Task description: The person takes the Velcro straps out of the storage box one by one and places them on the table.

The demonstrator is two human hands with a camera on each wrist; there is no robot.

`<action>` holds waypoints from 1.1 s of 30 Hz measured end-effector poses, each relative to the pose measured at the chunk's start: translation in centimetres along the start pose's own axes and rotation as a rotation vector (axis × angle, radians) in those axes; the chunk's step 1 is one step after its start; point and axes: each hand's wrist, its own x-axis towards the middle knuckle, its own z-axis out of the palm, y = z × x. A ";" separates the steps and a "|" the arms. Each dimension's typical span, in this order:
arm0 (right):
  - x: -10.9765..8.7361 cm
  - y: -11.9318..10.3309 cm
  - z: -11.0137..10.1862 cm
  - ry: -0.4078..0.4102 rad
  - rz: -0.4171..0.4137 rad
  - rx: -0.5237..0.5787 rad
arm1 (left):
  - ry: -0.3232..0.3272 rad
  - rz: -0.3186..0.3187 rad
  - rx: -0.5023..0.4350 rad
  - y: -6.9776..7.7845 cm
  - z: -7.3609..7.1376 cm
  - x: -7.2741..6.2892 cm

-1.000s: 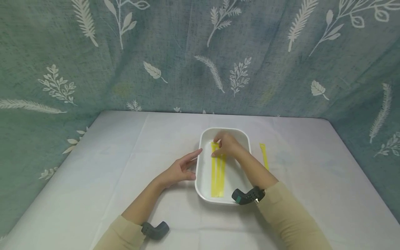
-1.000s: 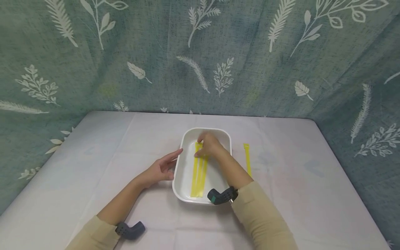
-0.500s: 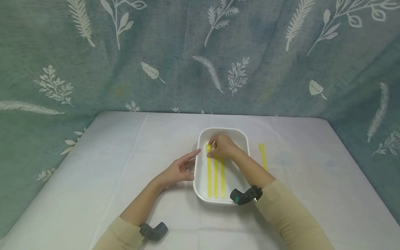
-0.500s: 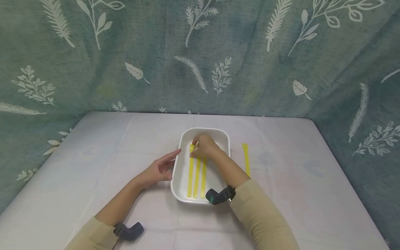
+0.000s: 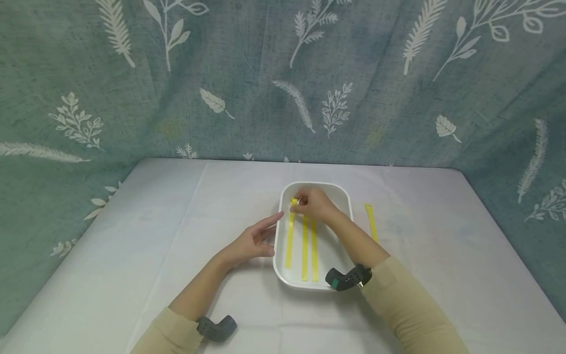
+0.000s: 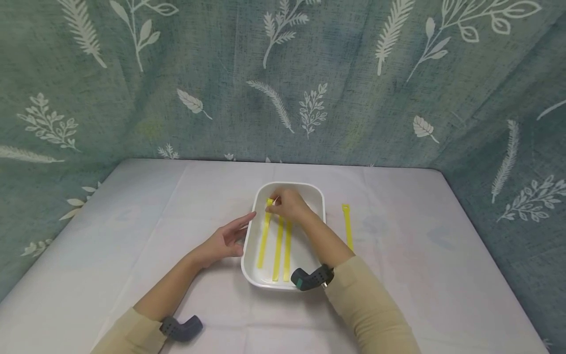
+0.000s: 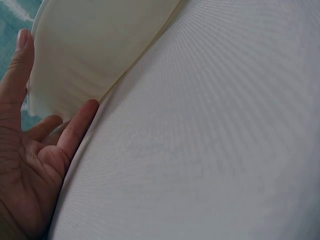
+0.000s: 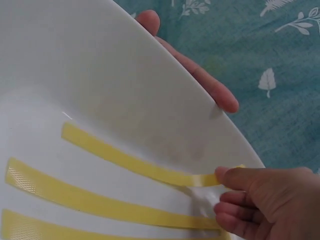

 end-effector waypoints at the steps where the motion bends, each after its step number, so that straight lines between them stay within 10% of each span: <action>1: 0.0 0.0 0.0 -0.001 0.009 0.033 | 0.001 -0.003 0.001 0.0 0.0 0.0; 12: 0.1 -0.2 -0.1 -0.033 0.051 0.451 | 0.003 0.001 0.019 -0.1 -0.1 0.1; 33: -0.8 -0.4 -1.6 -0.035 -0.114 0.792 | -0.009 0.001 -0.015 -0.4 -0.1 0.3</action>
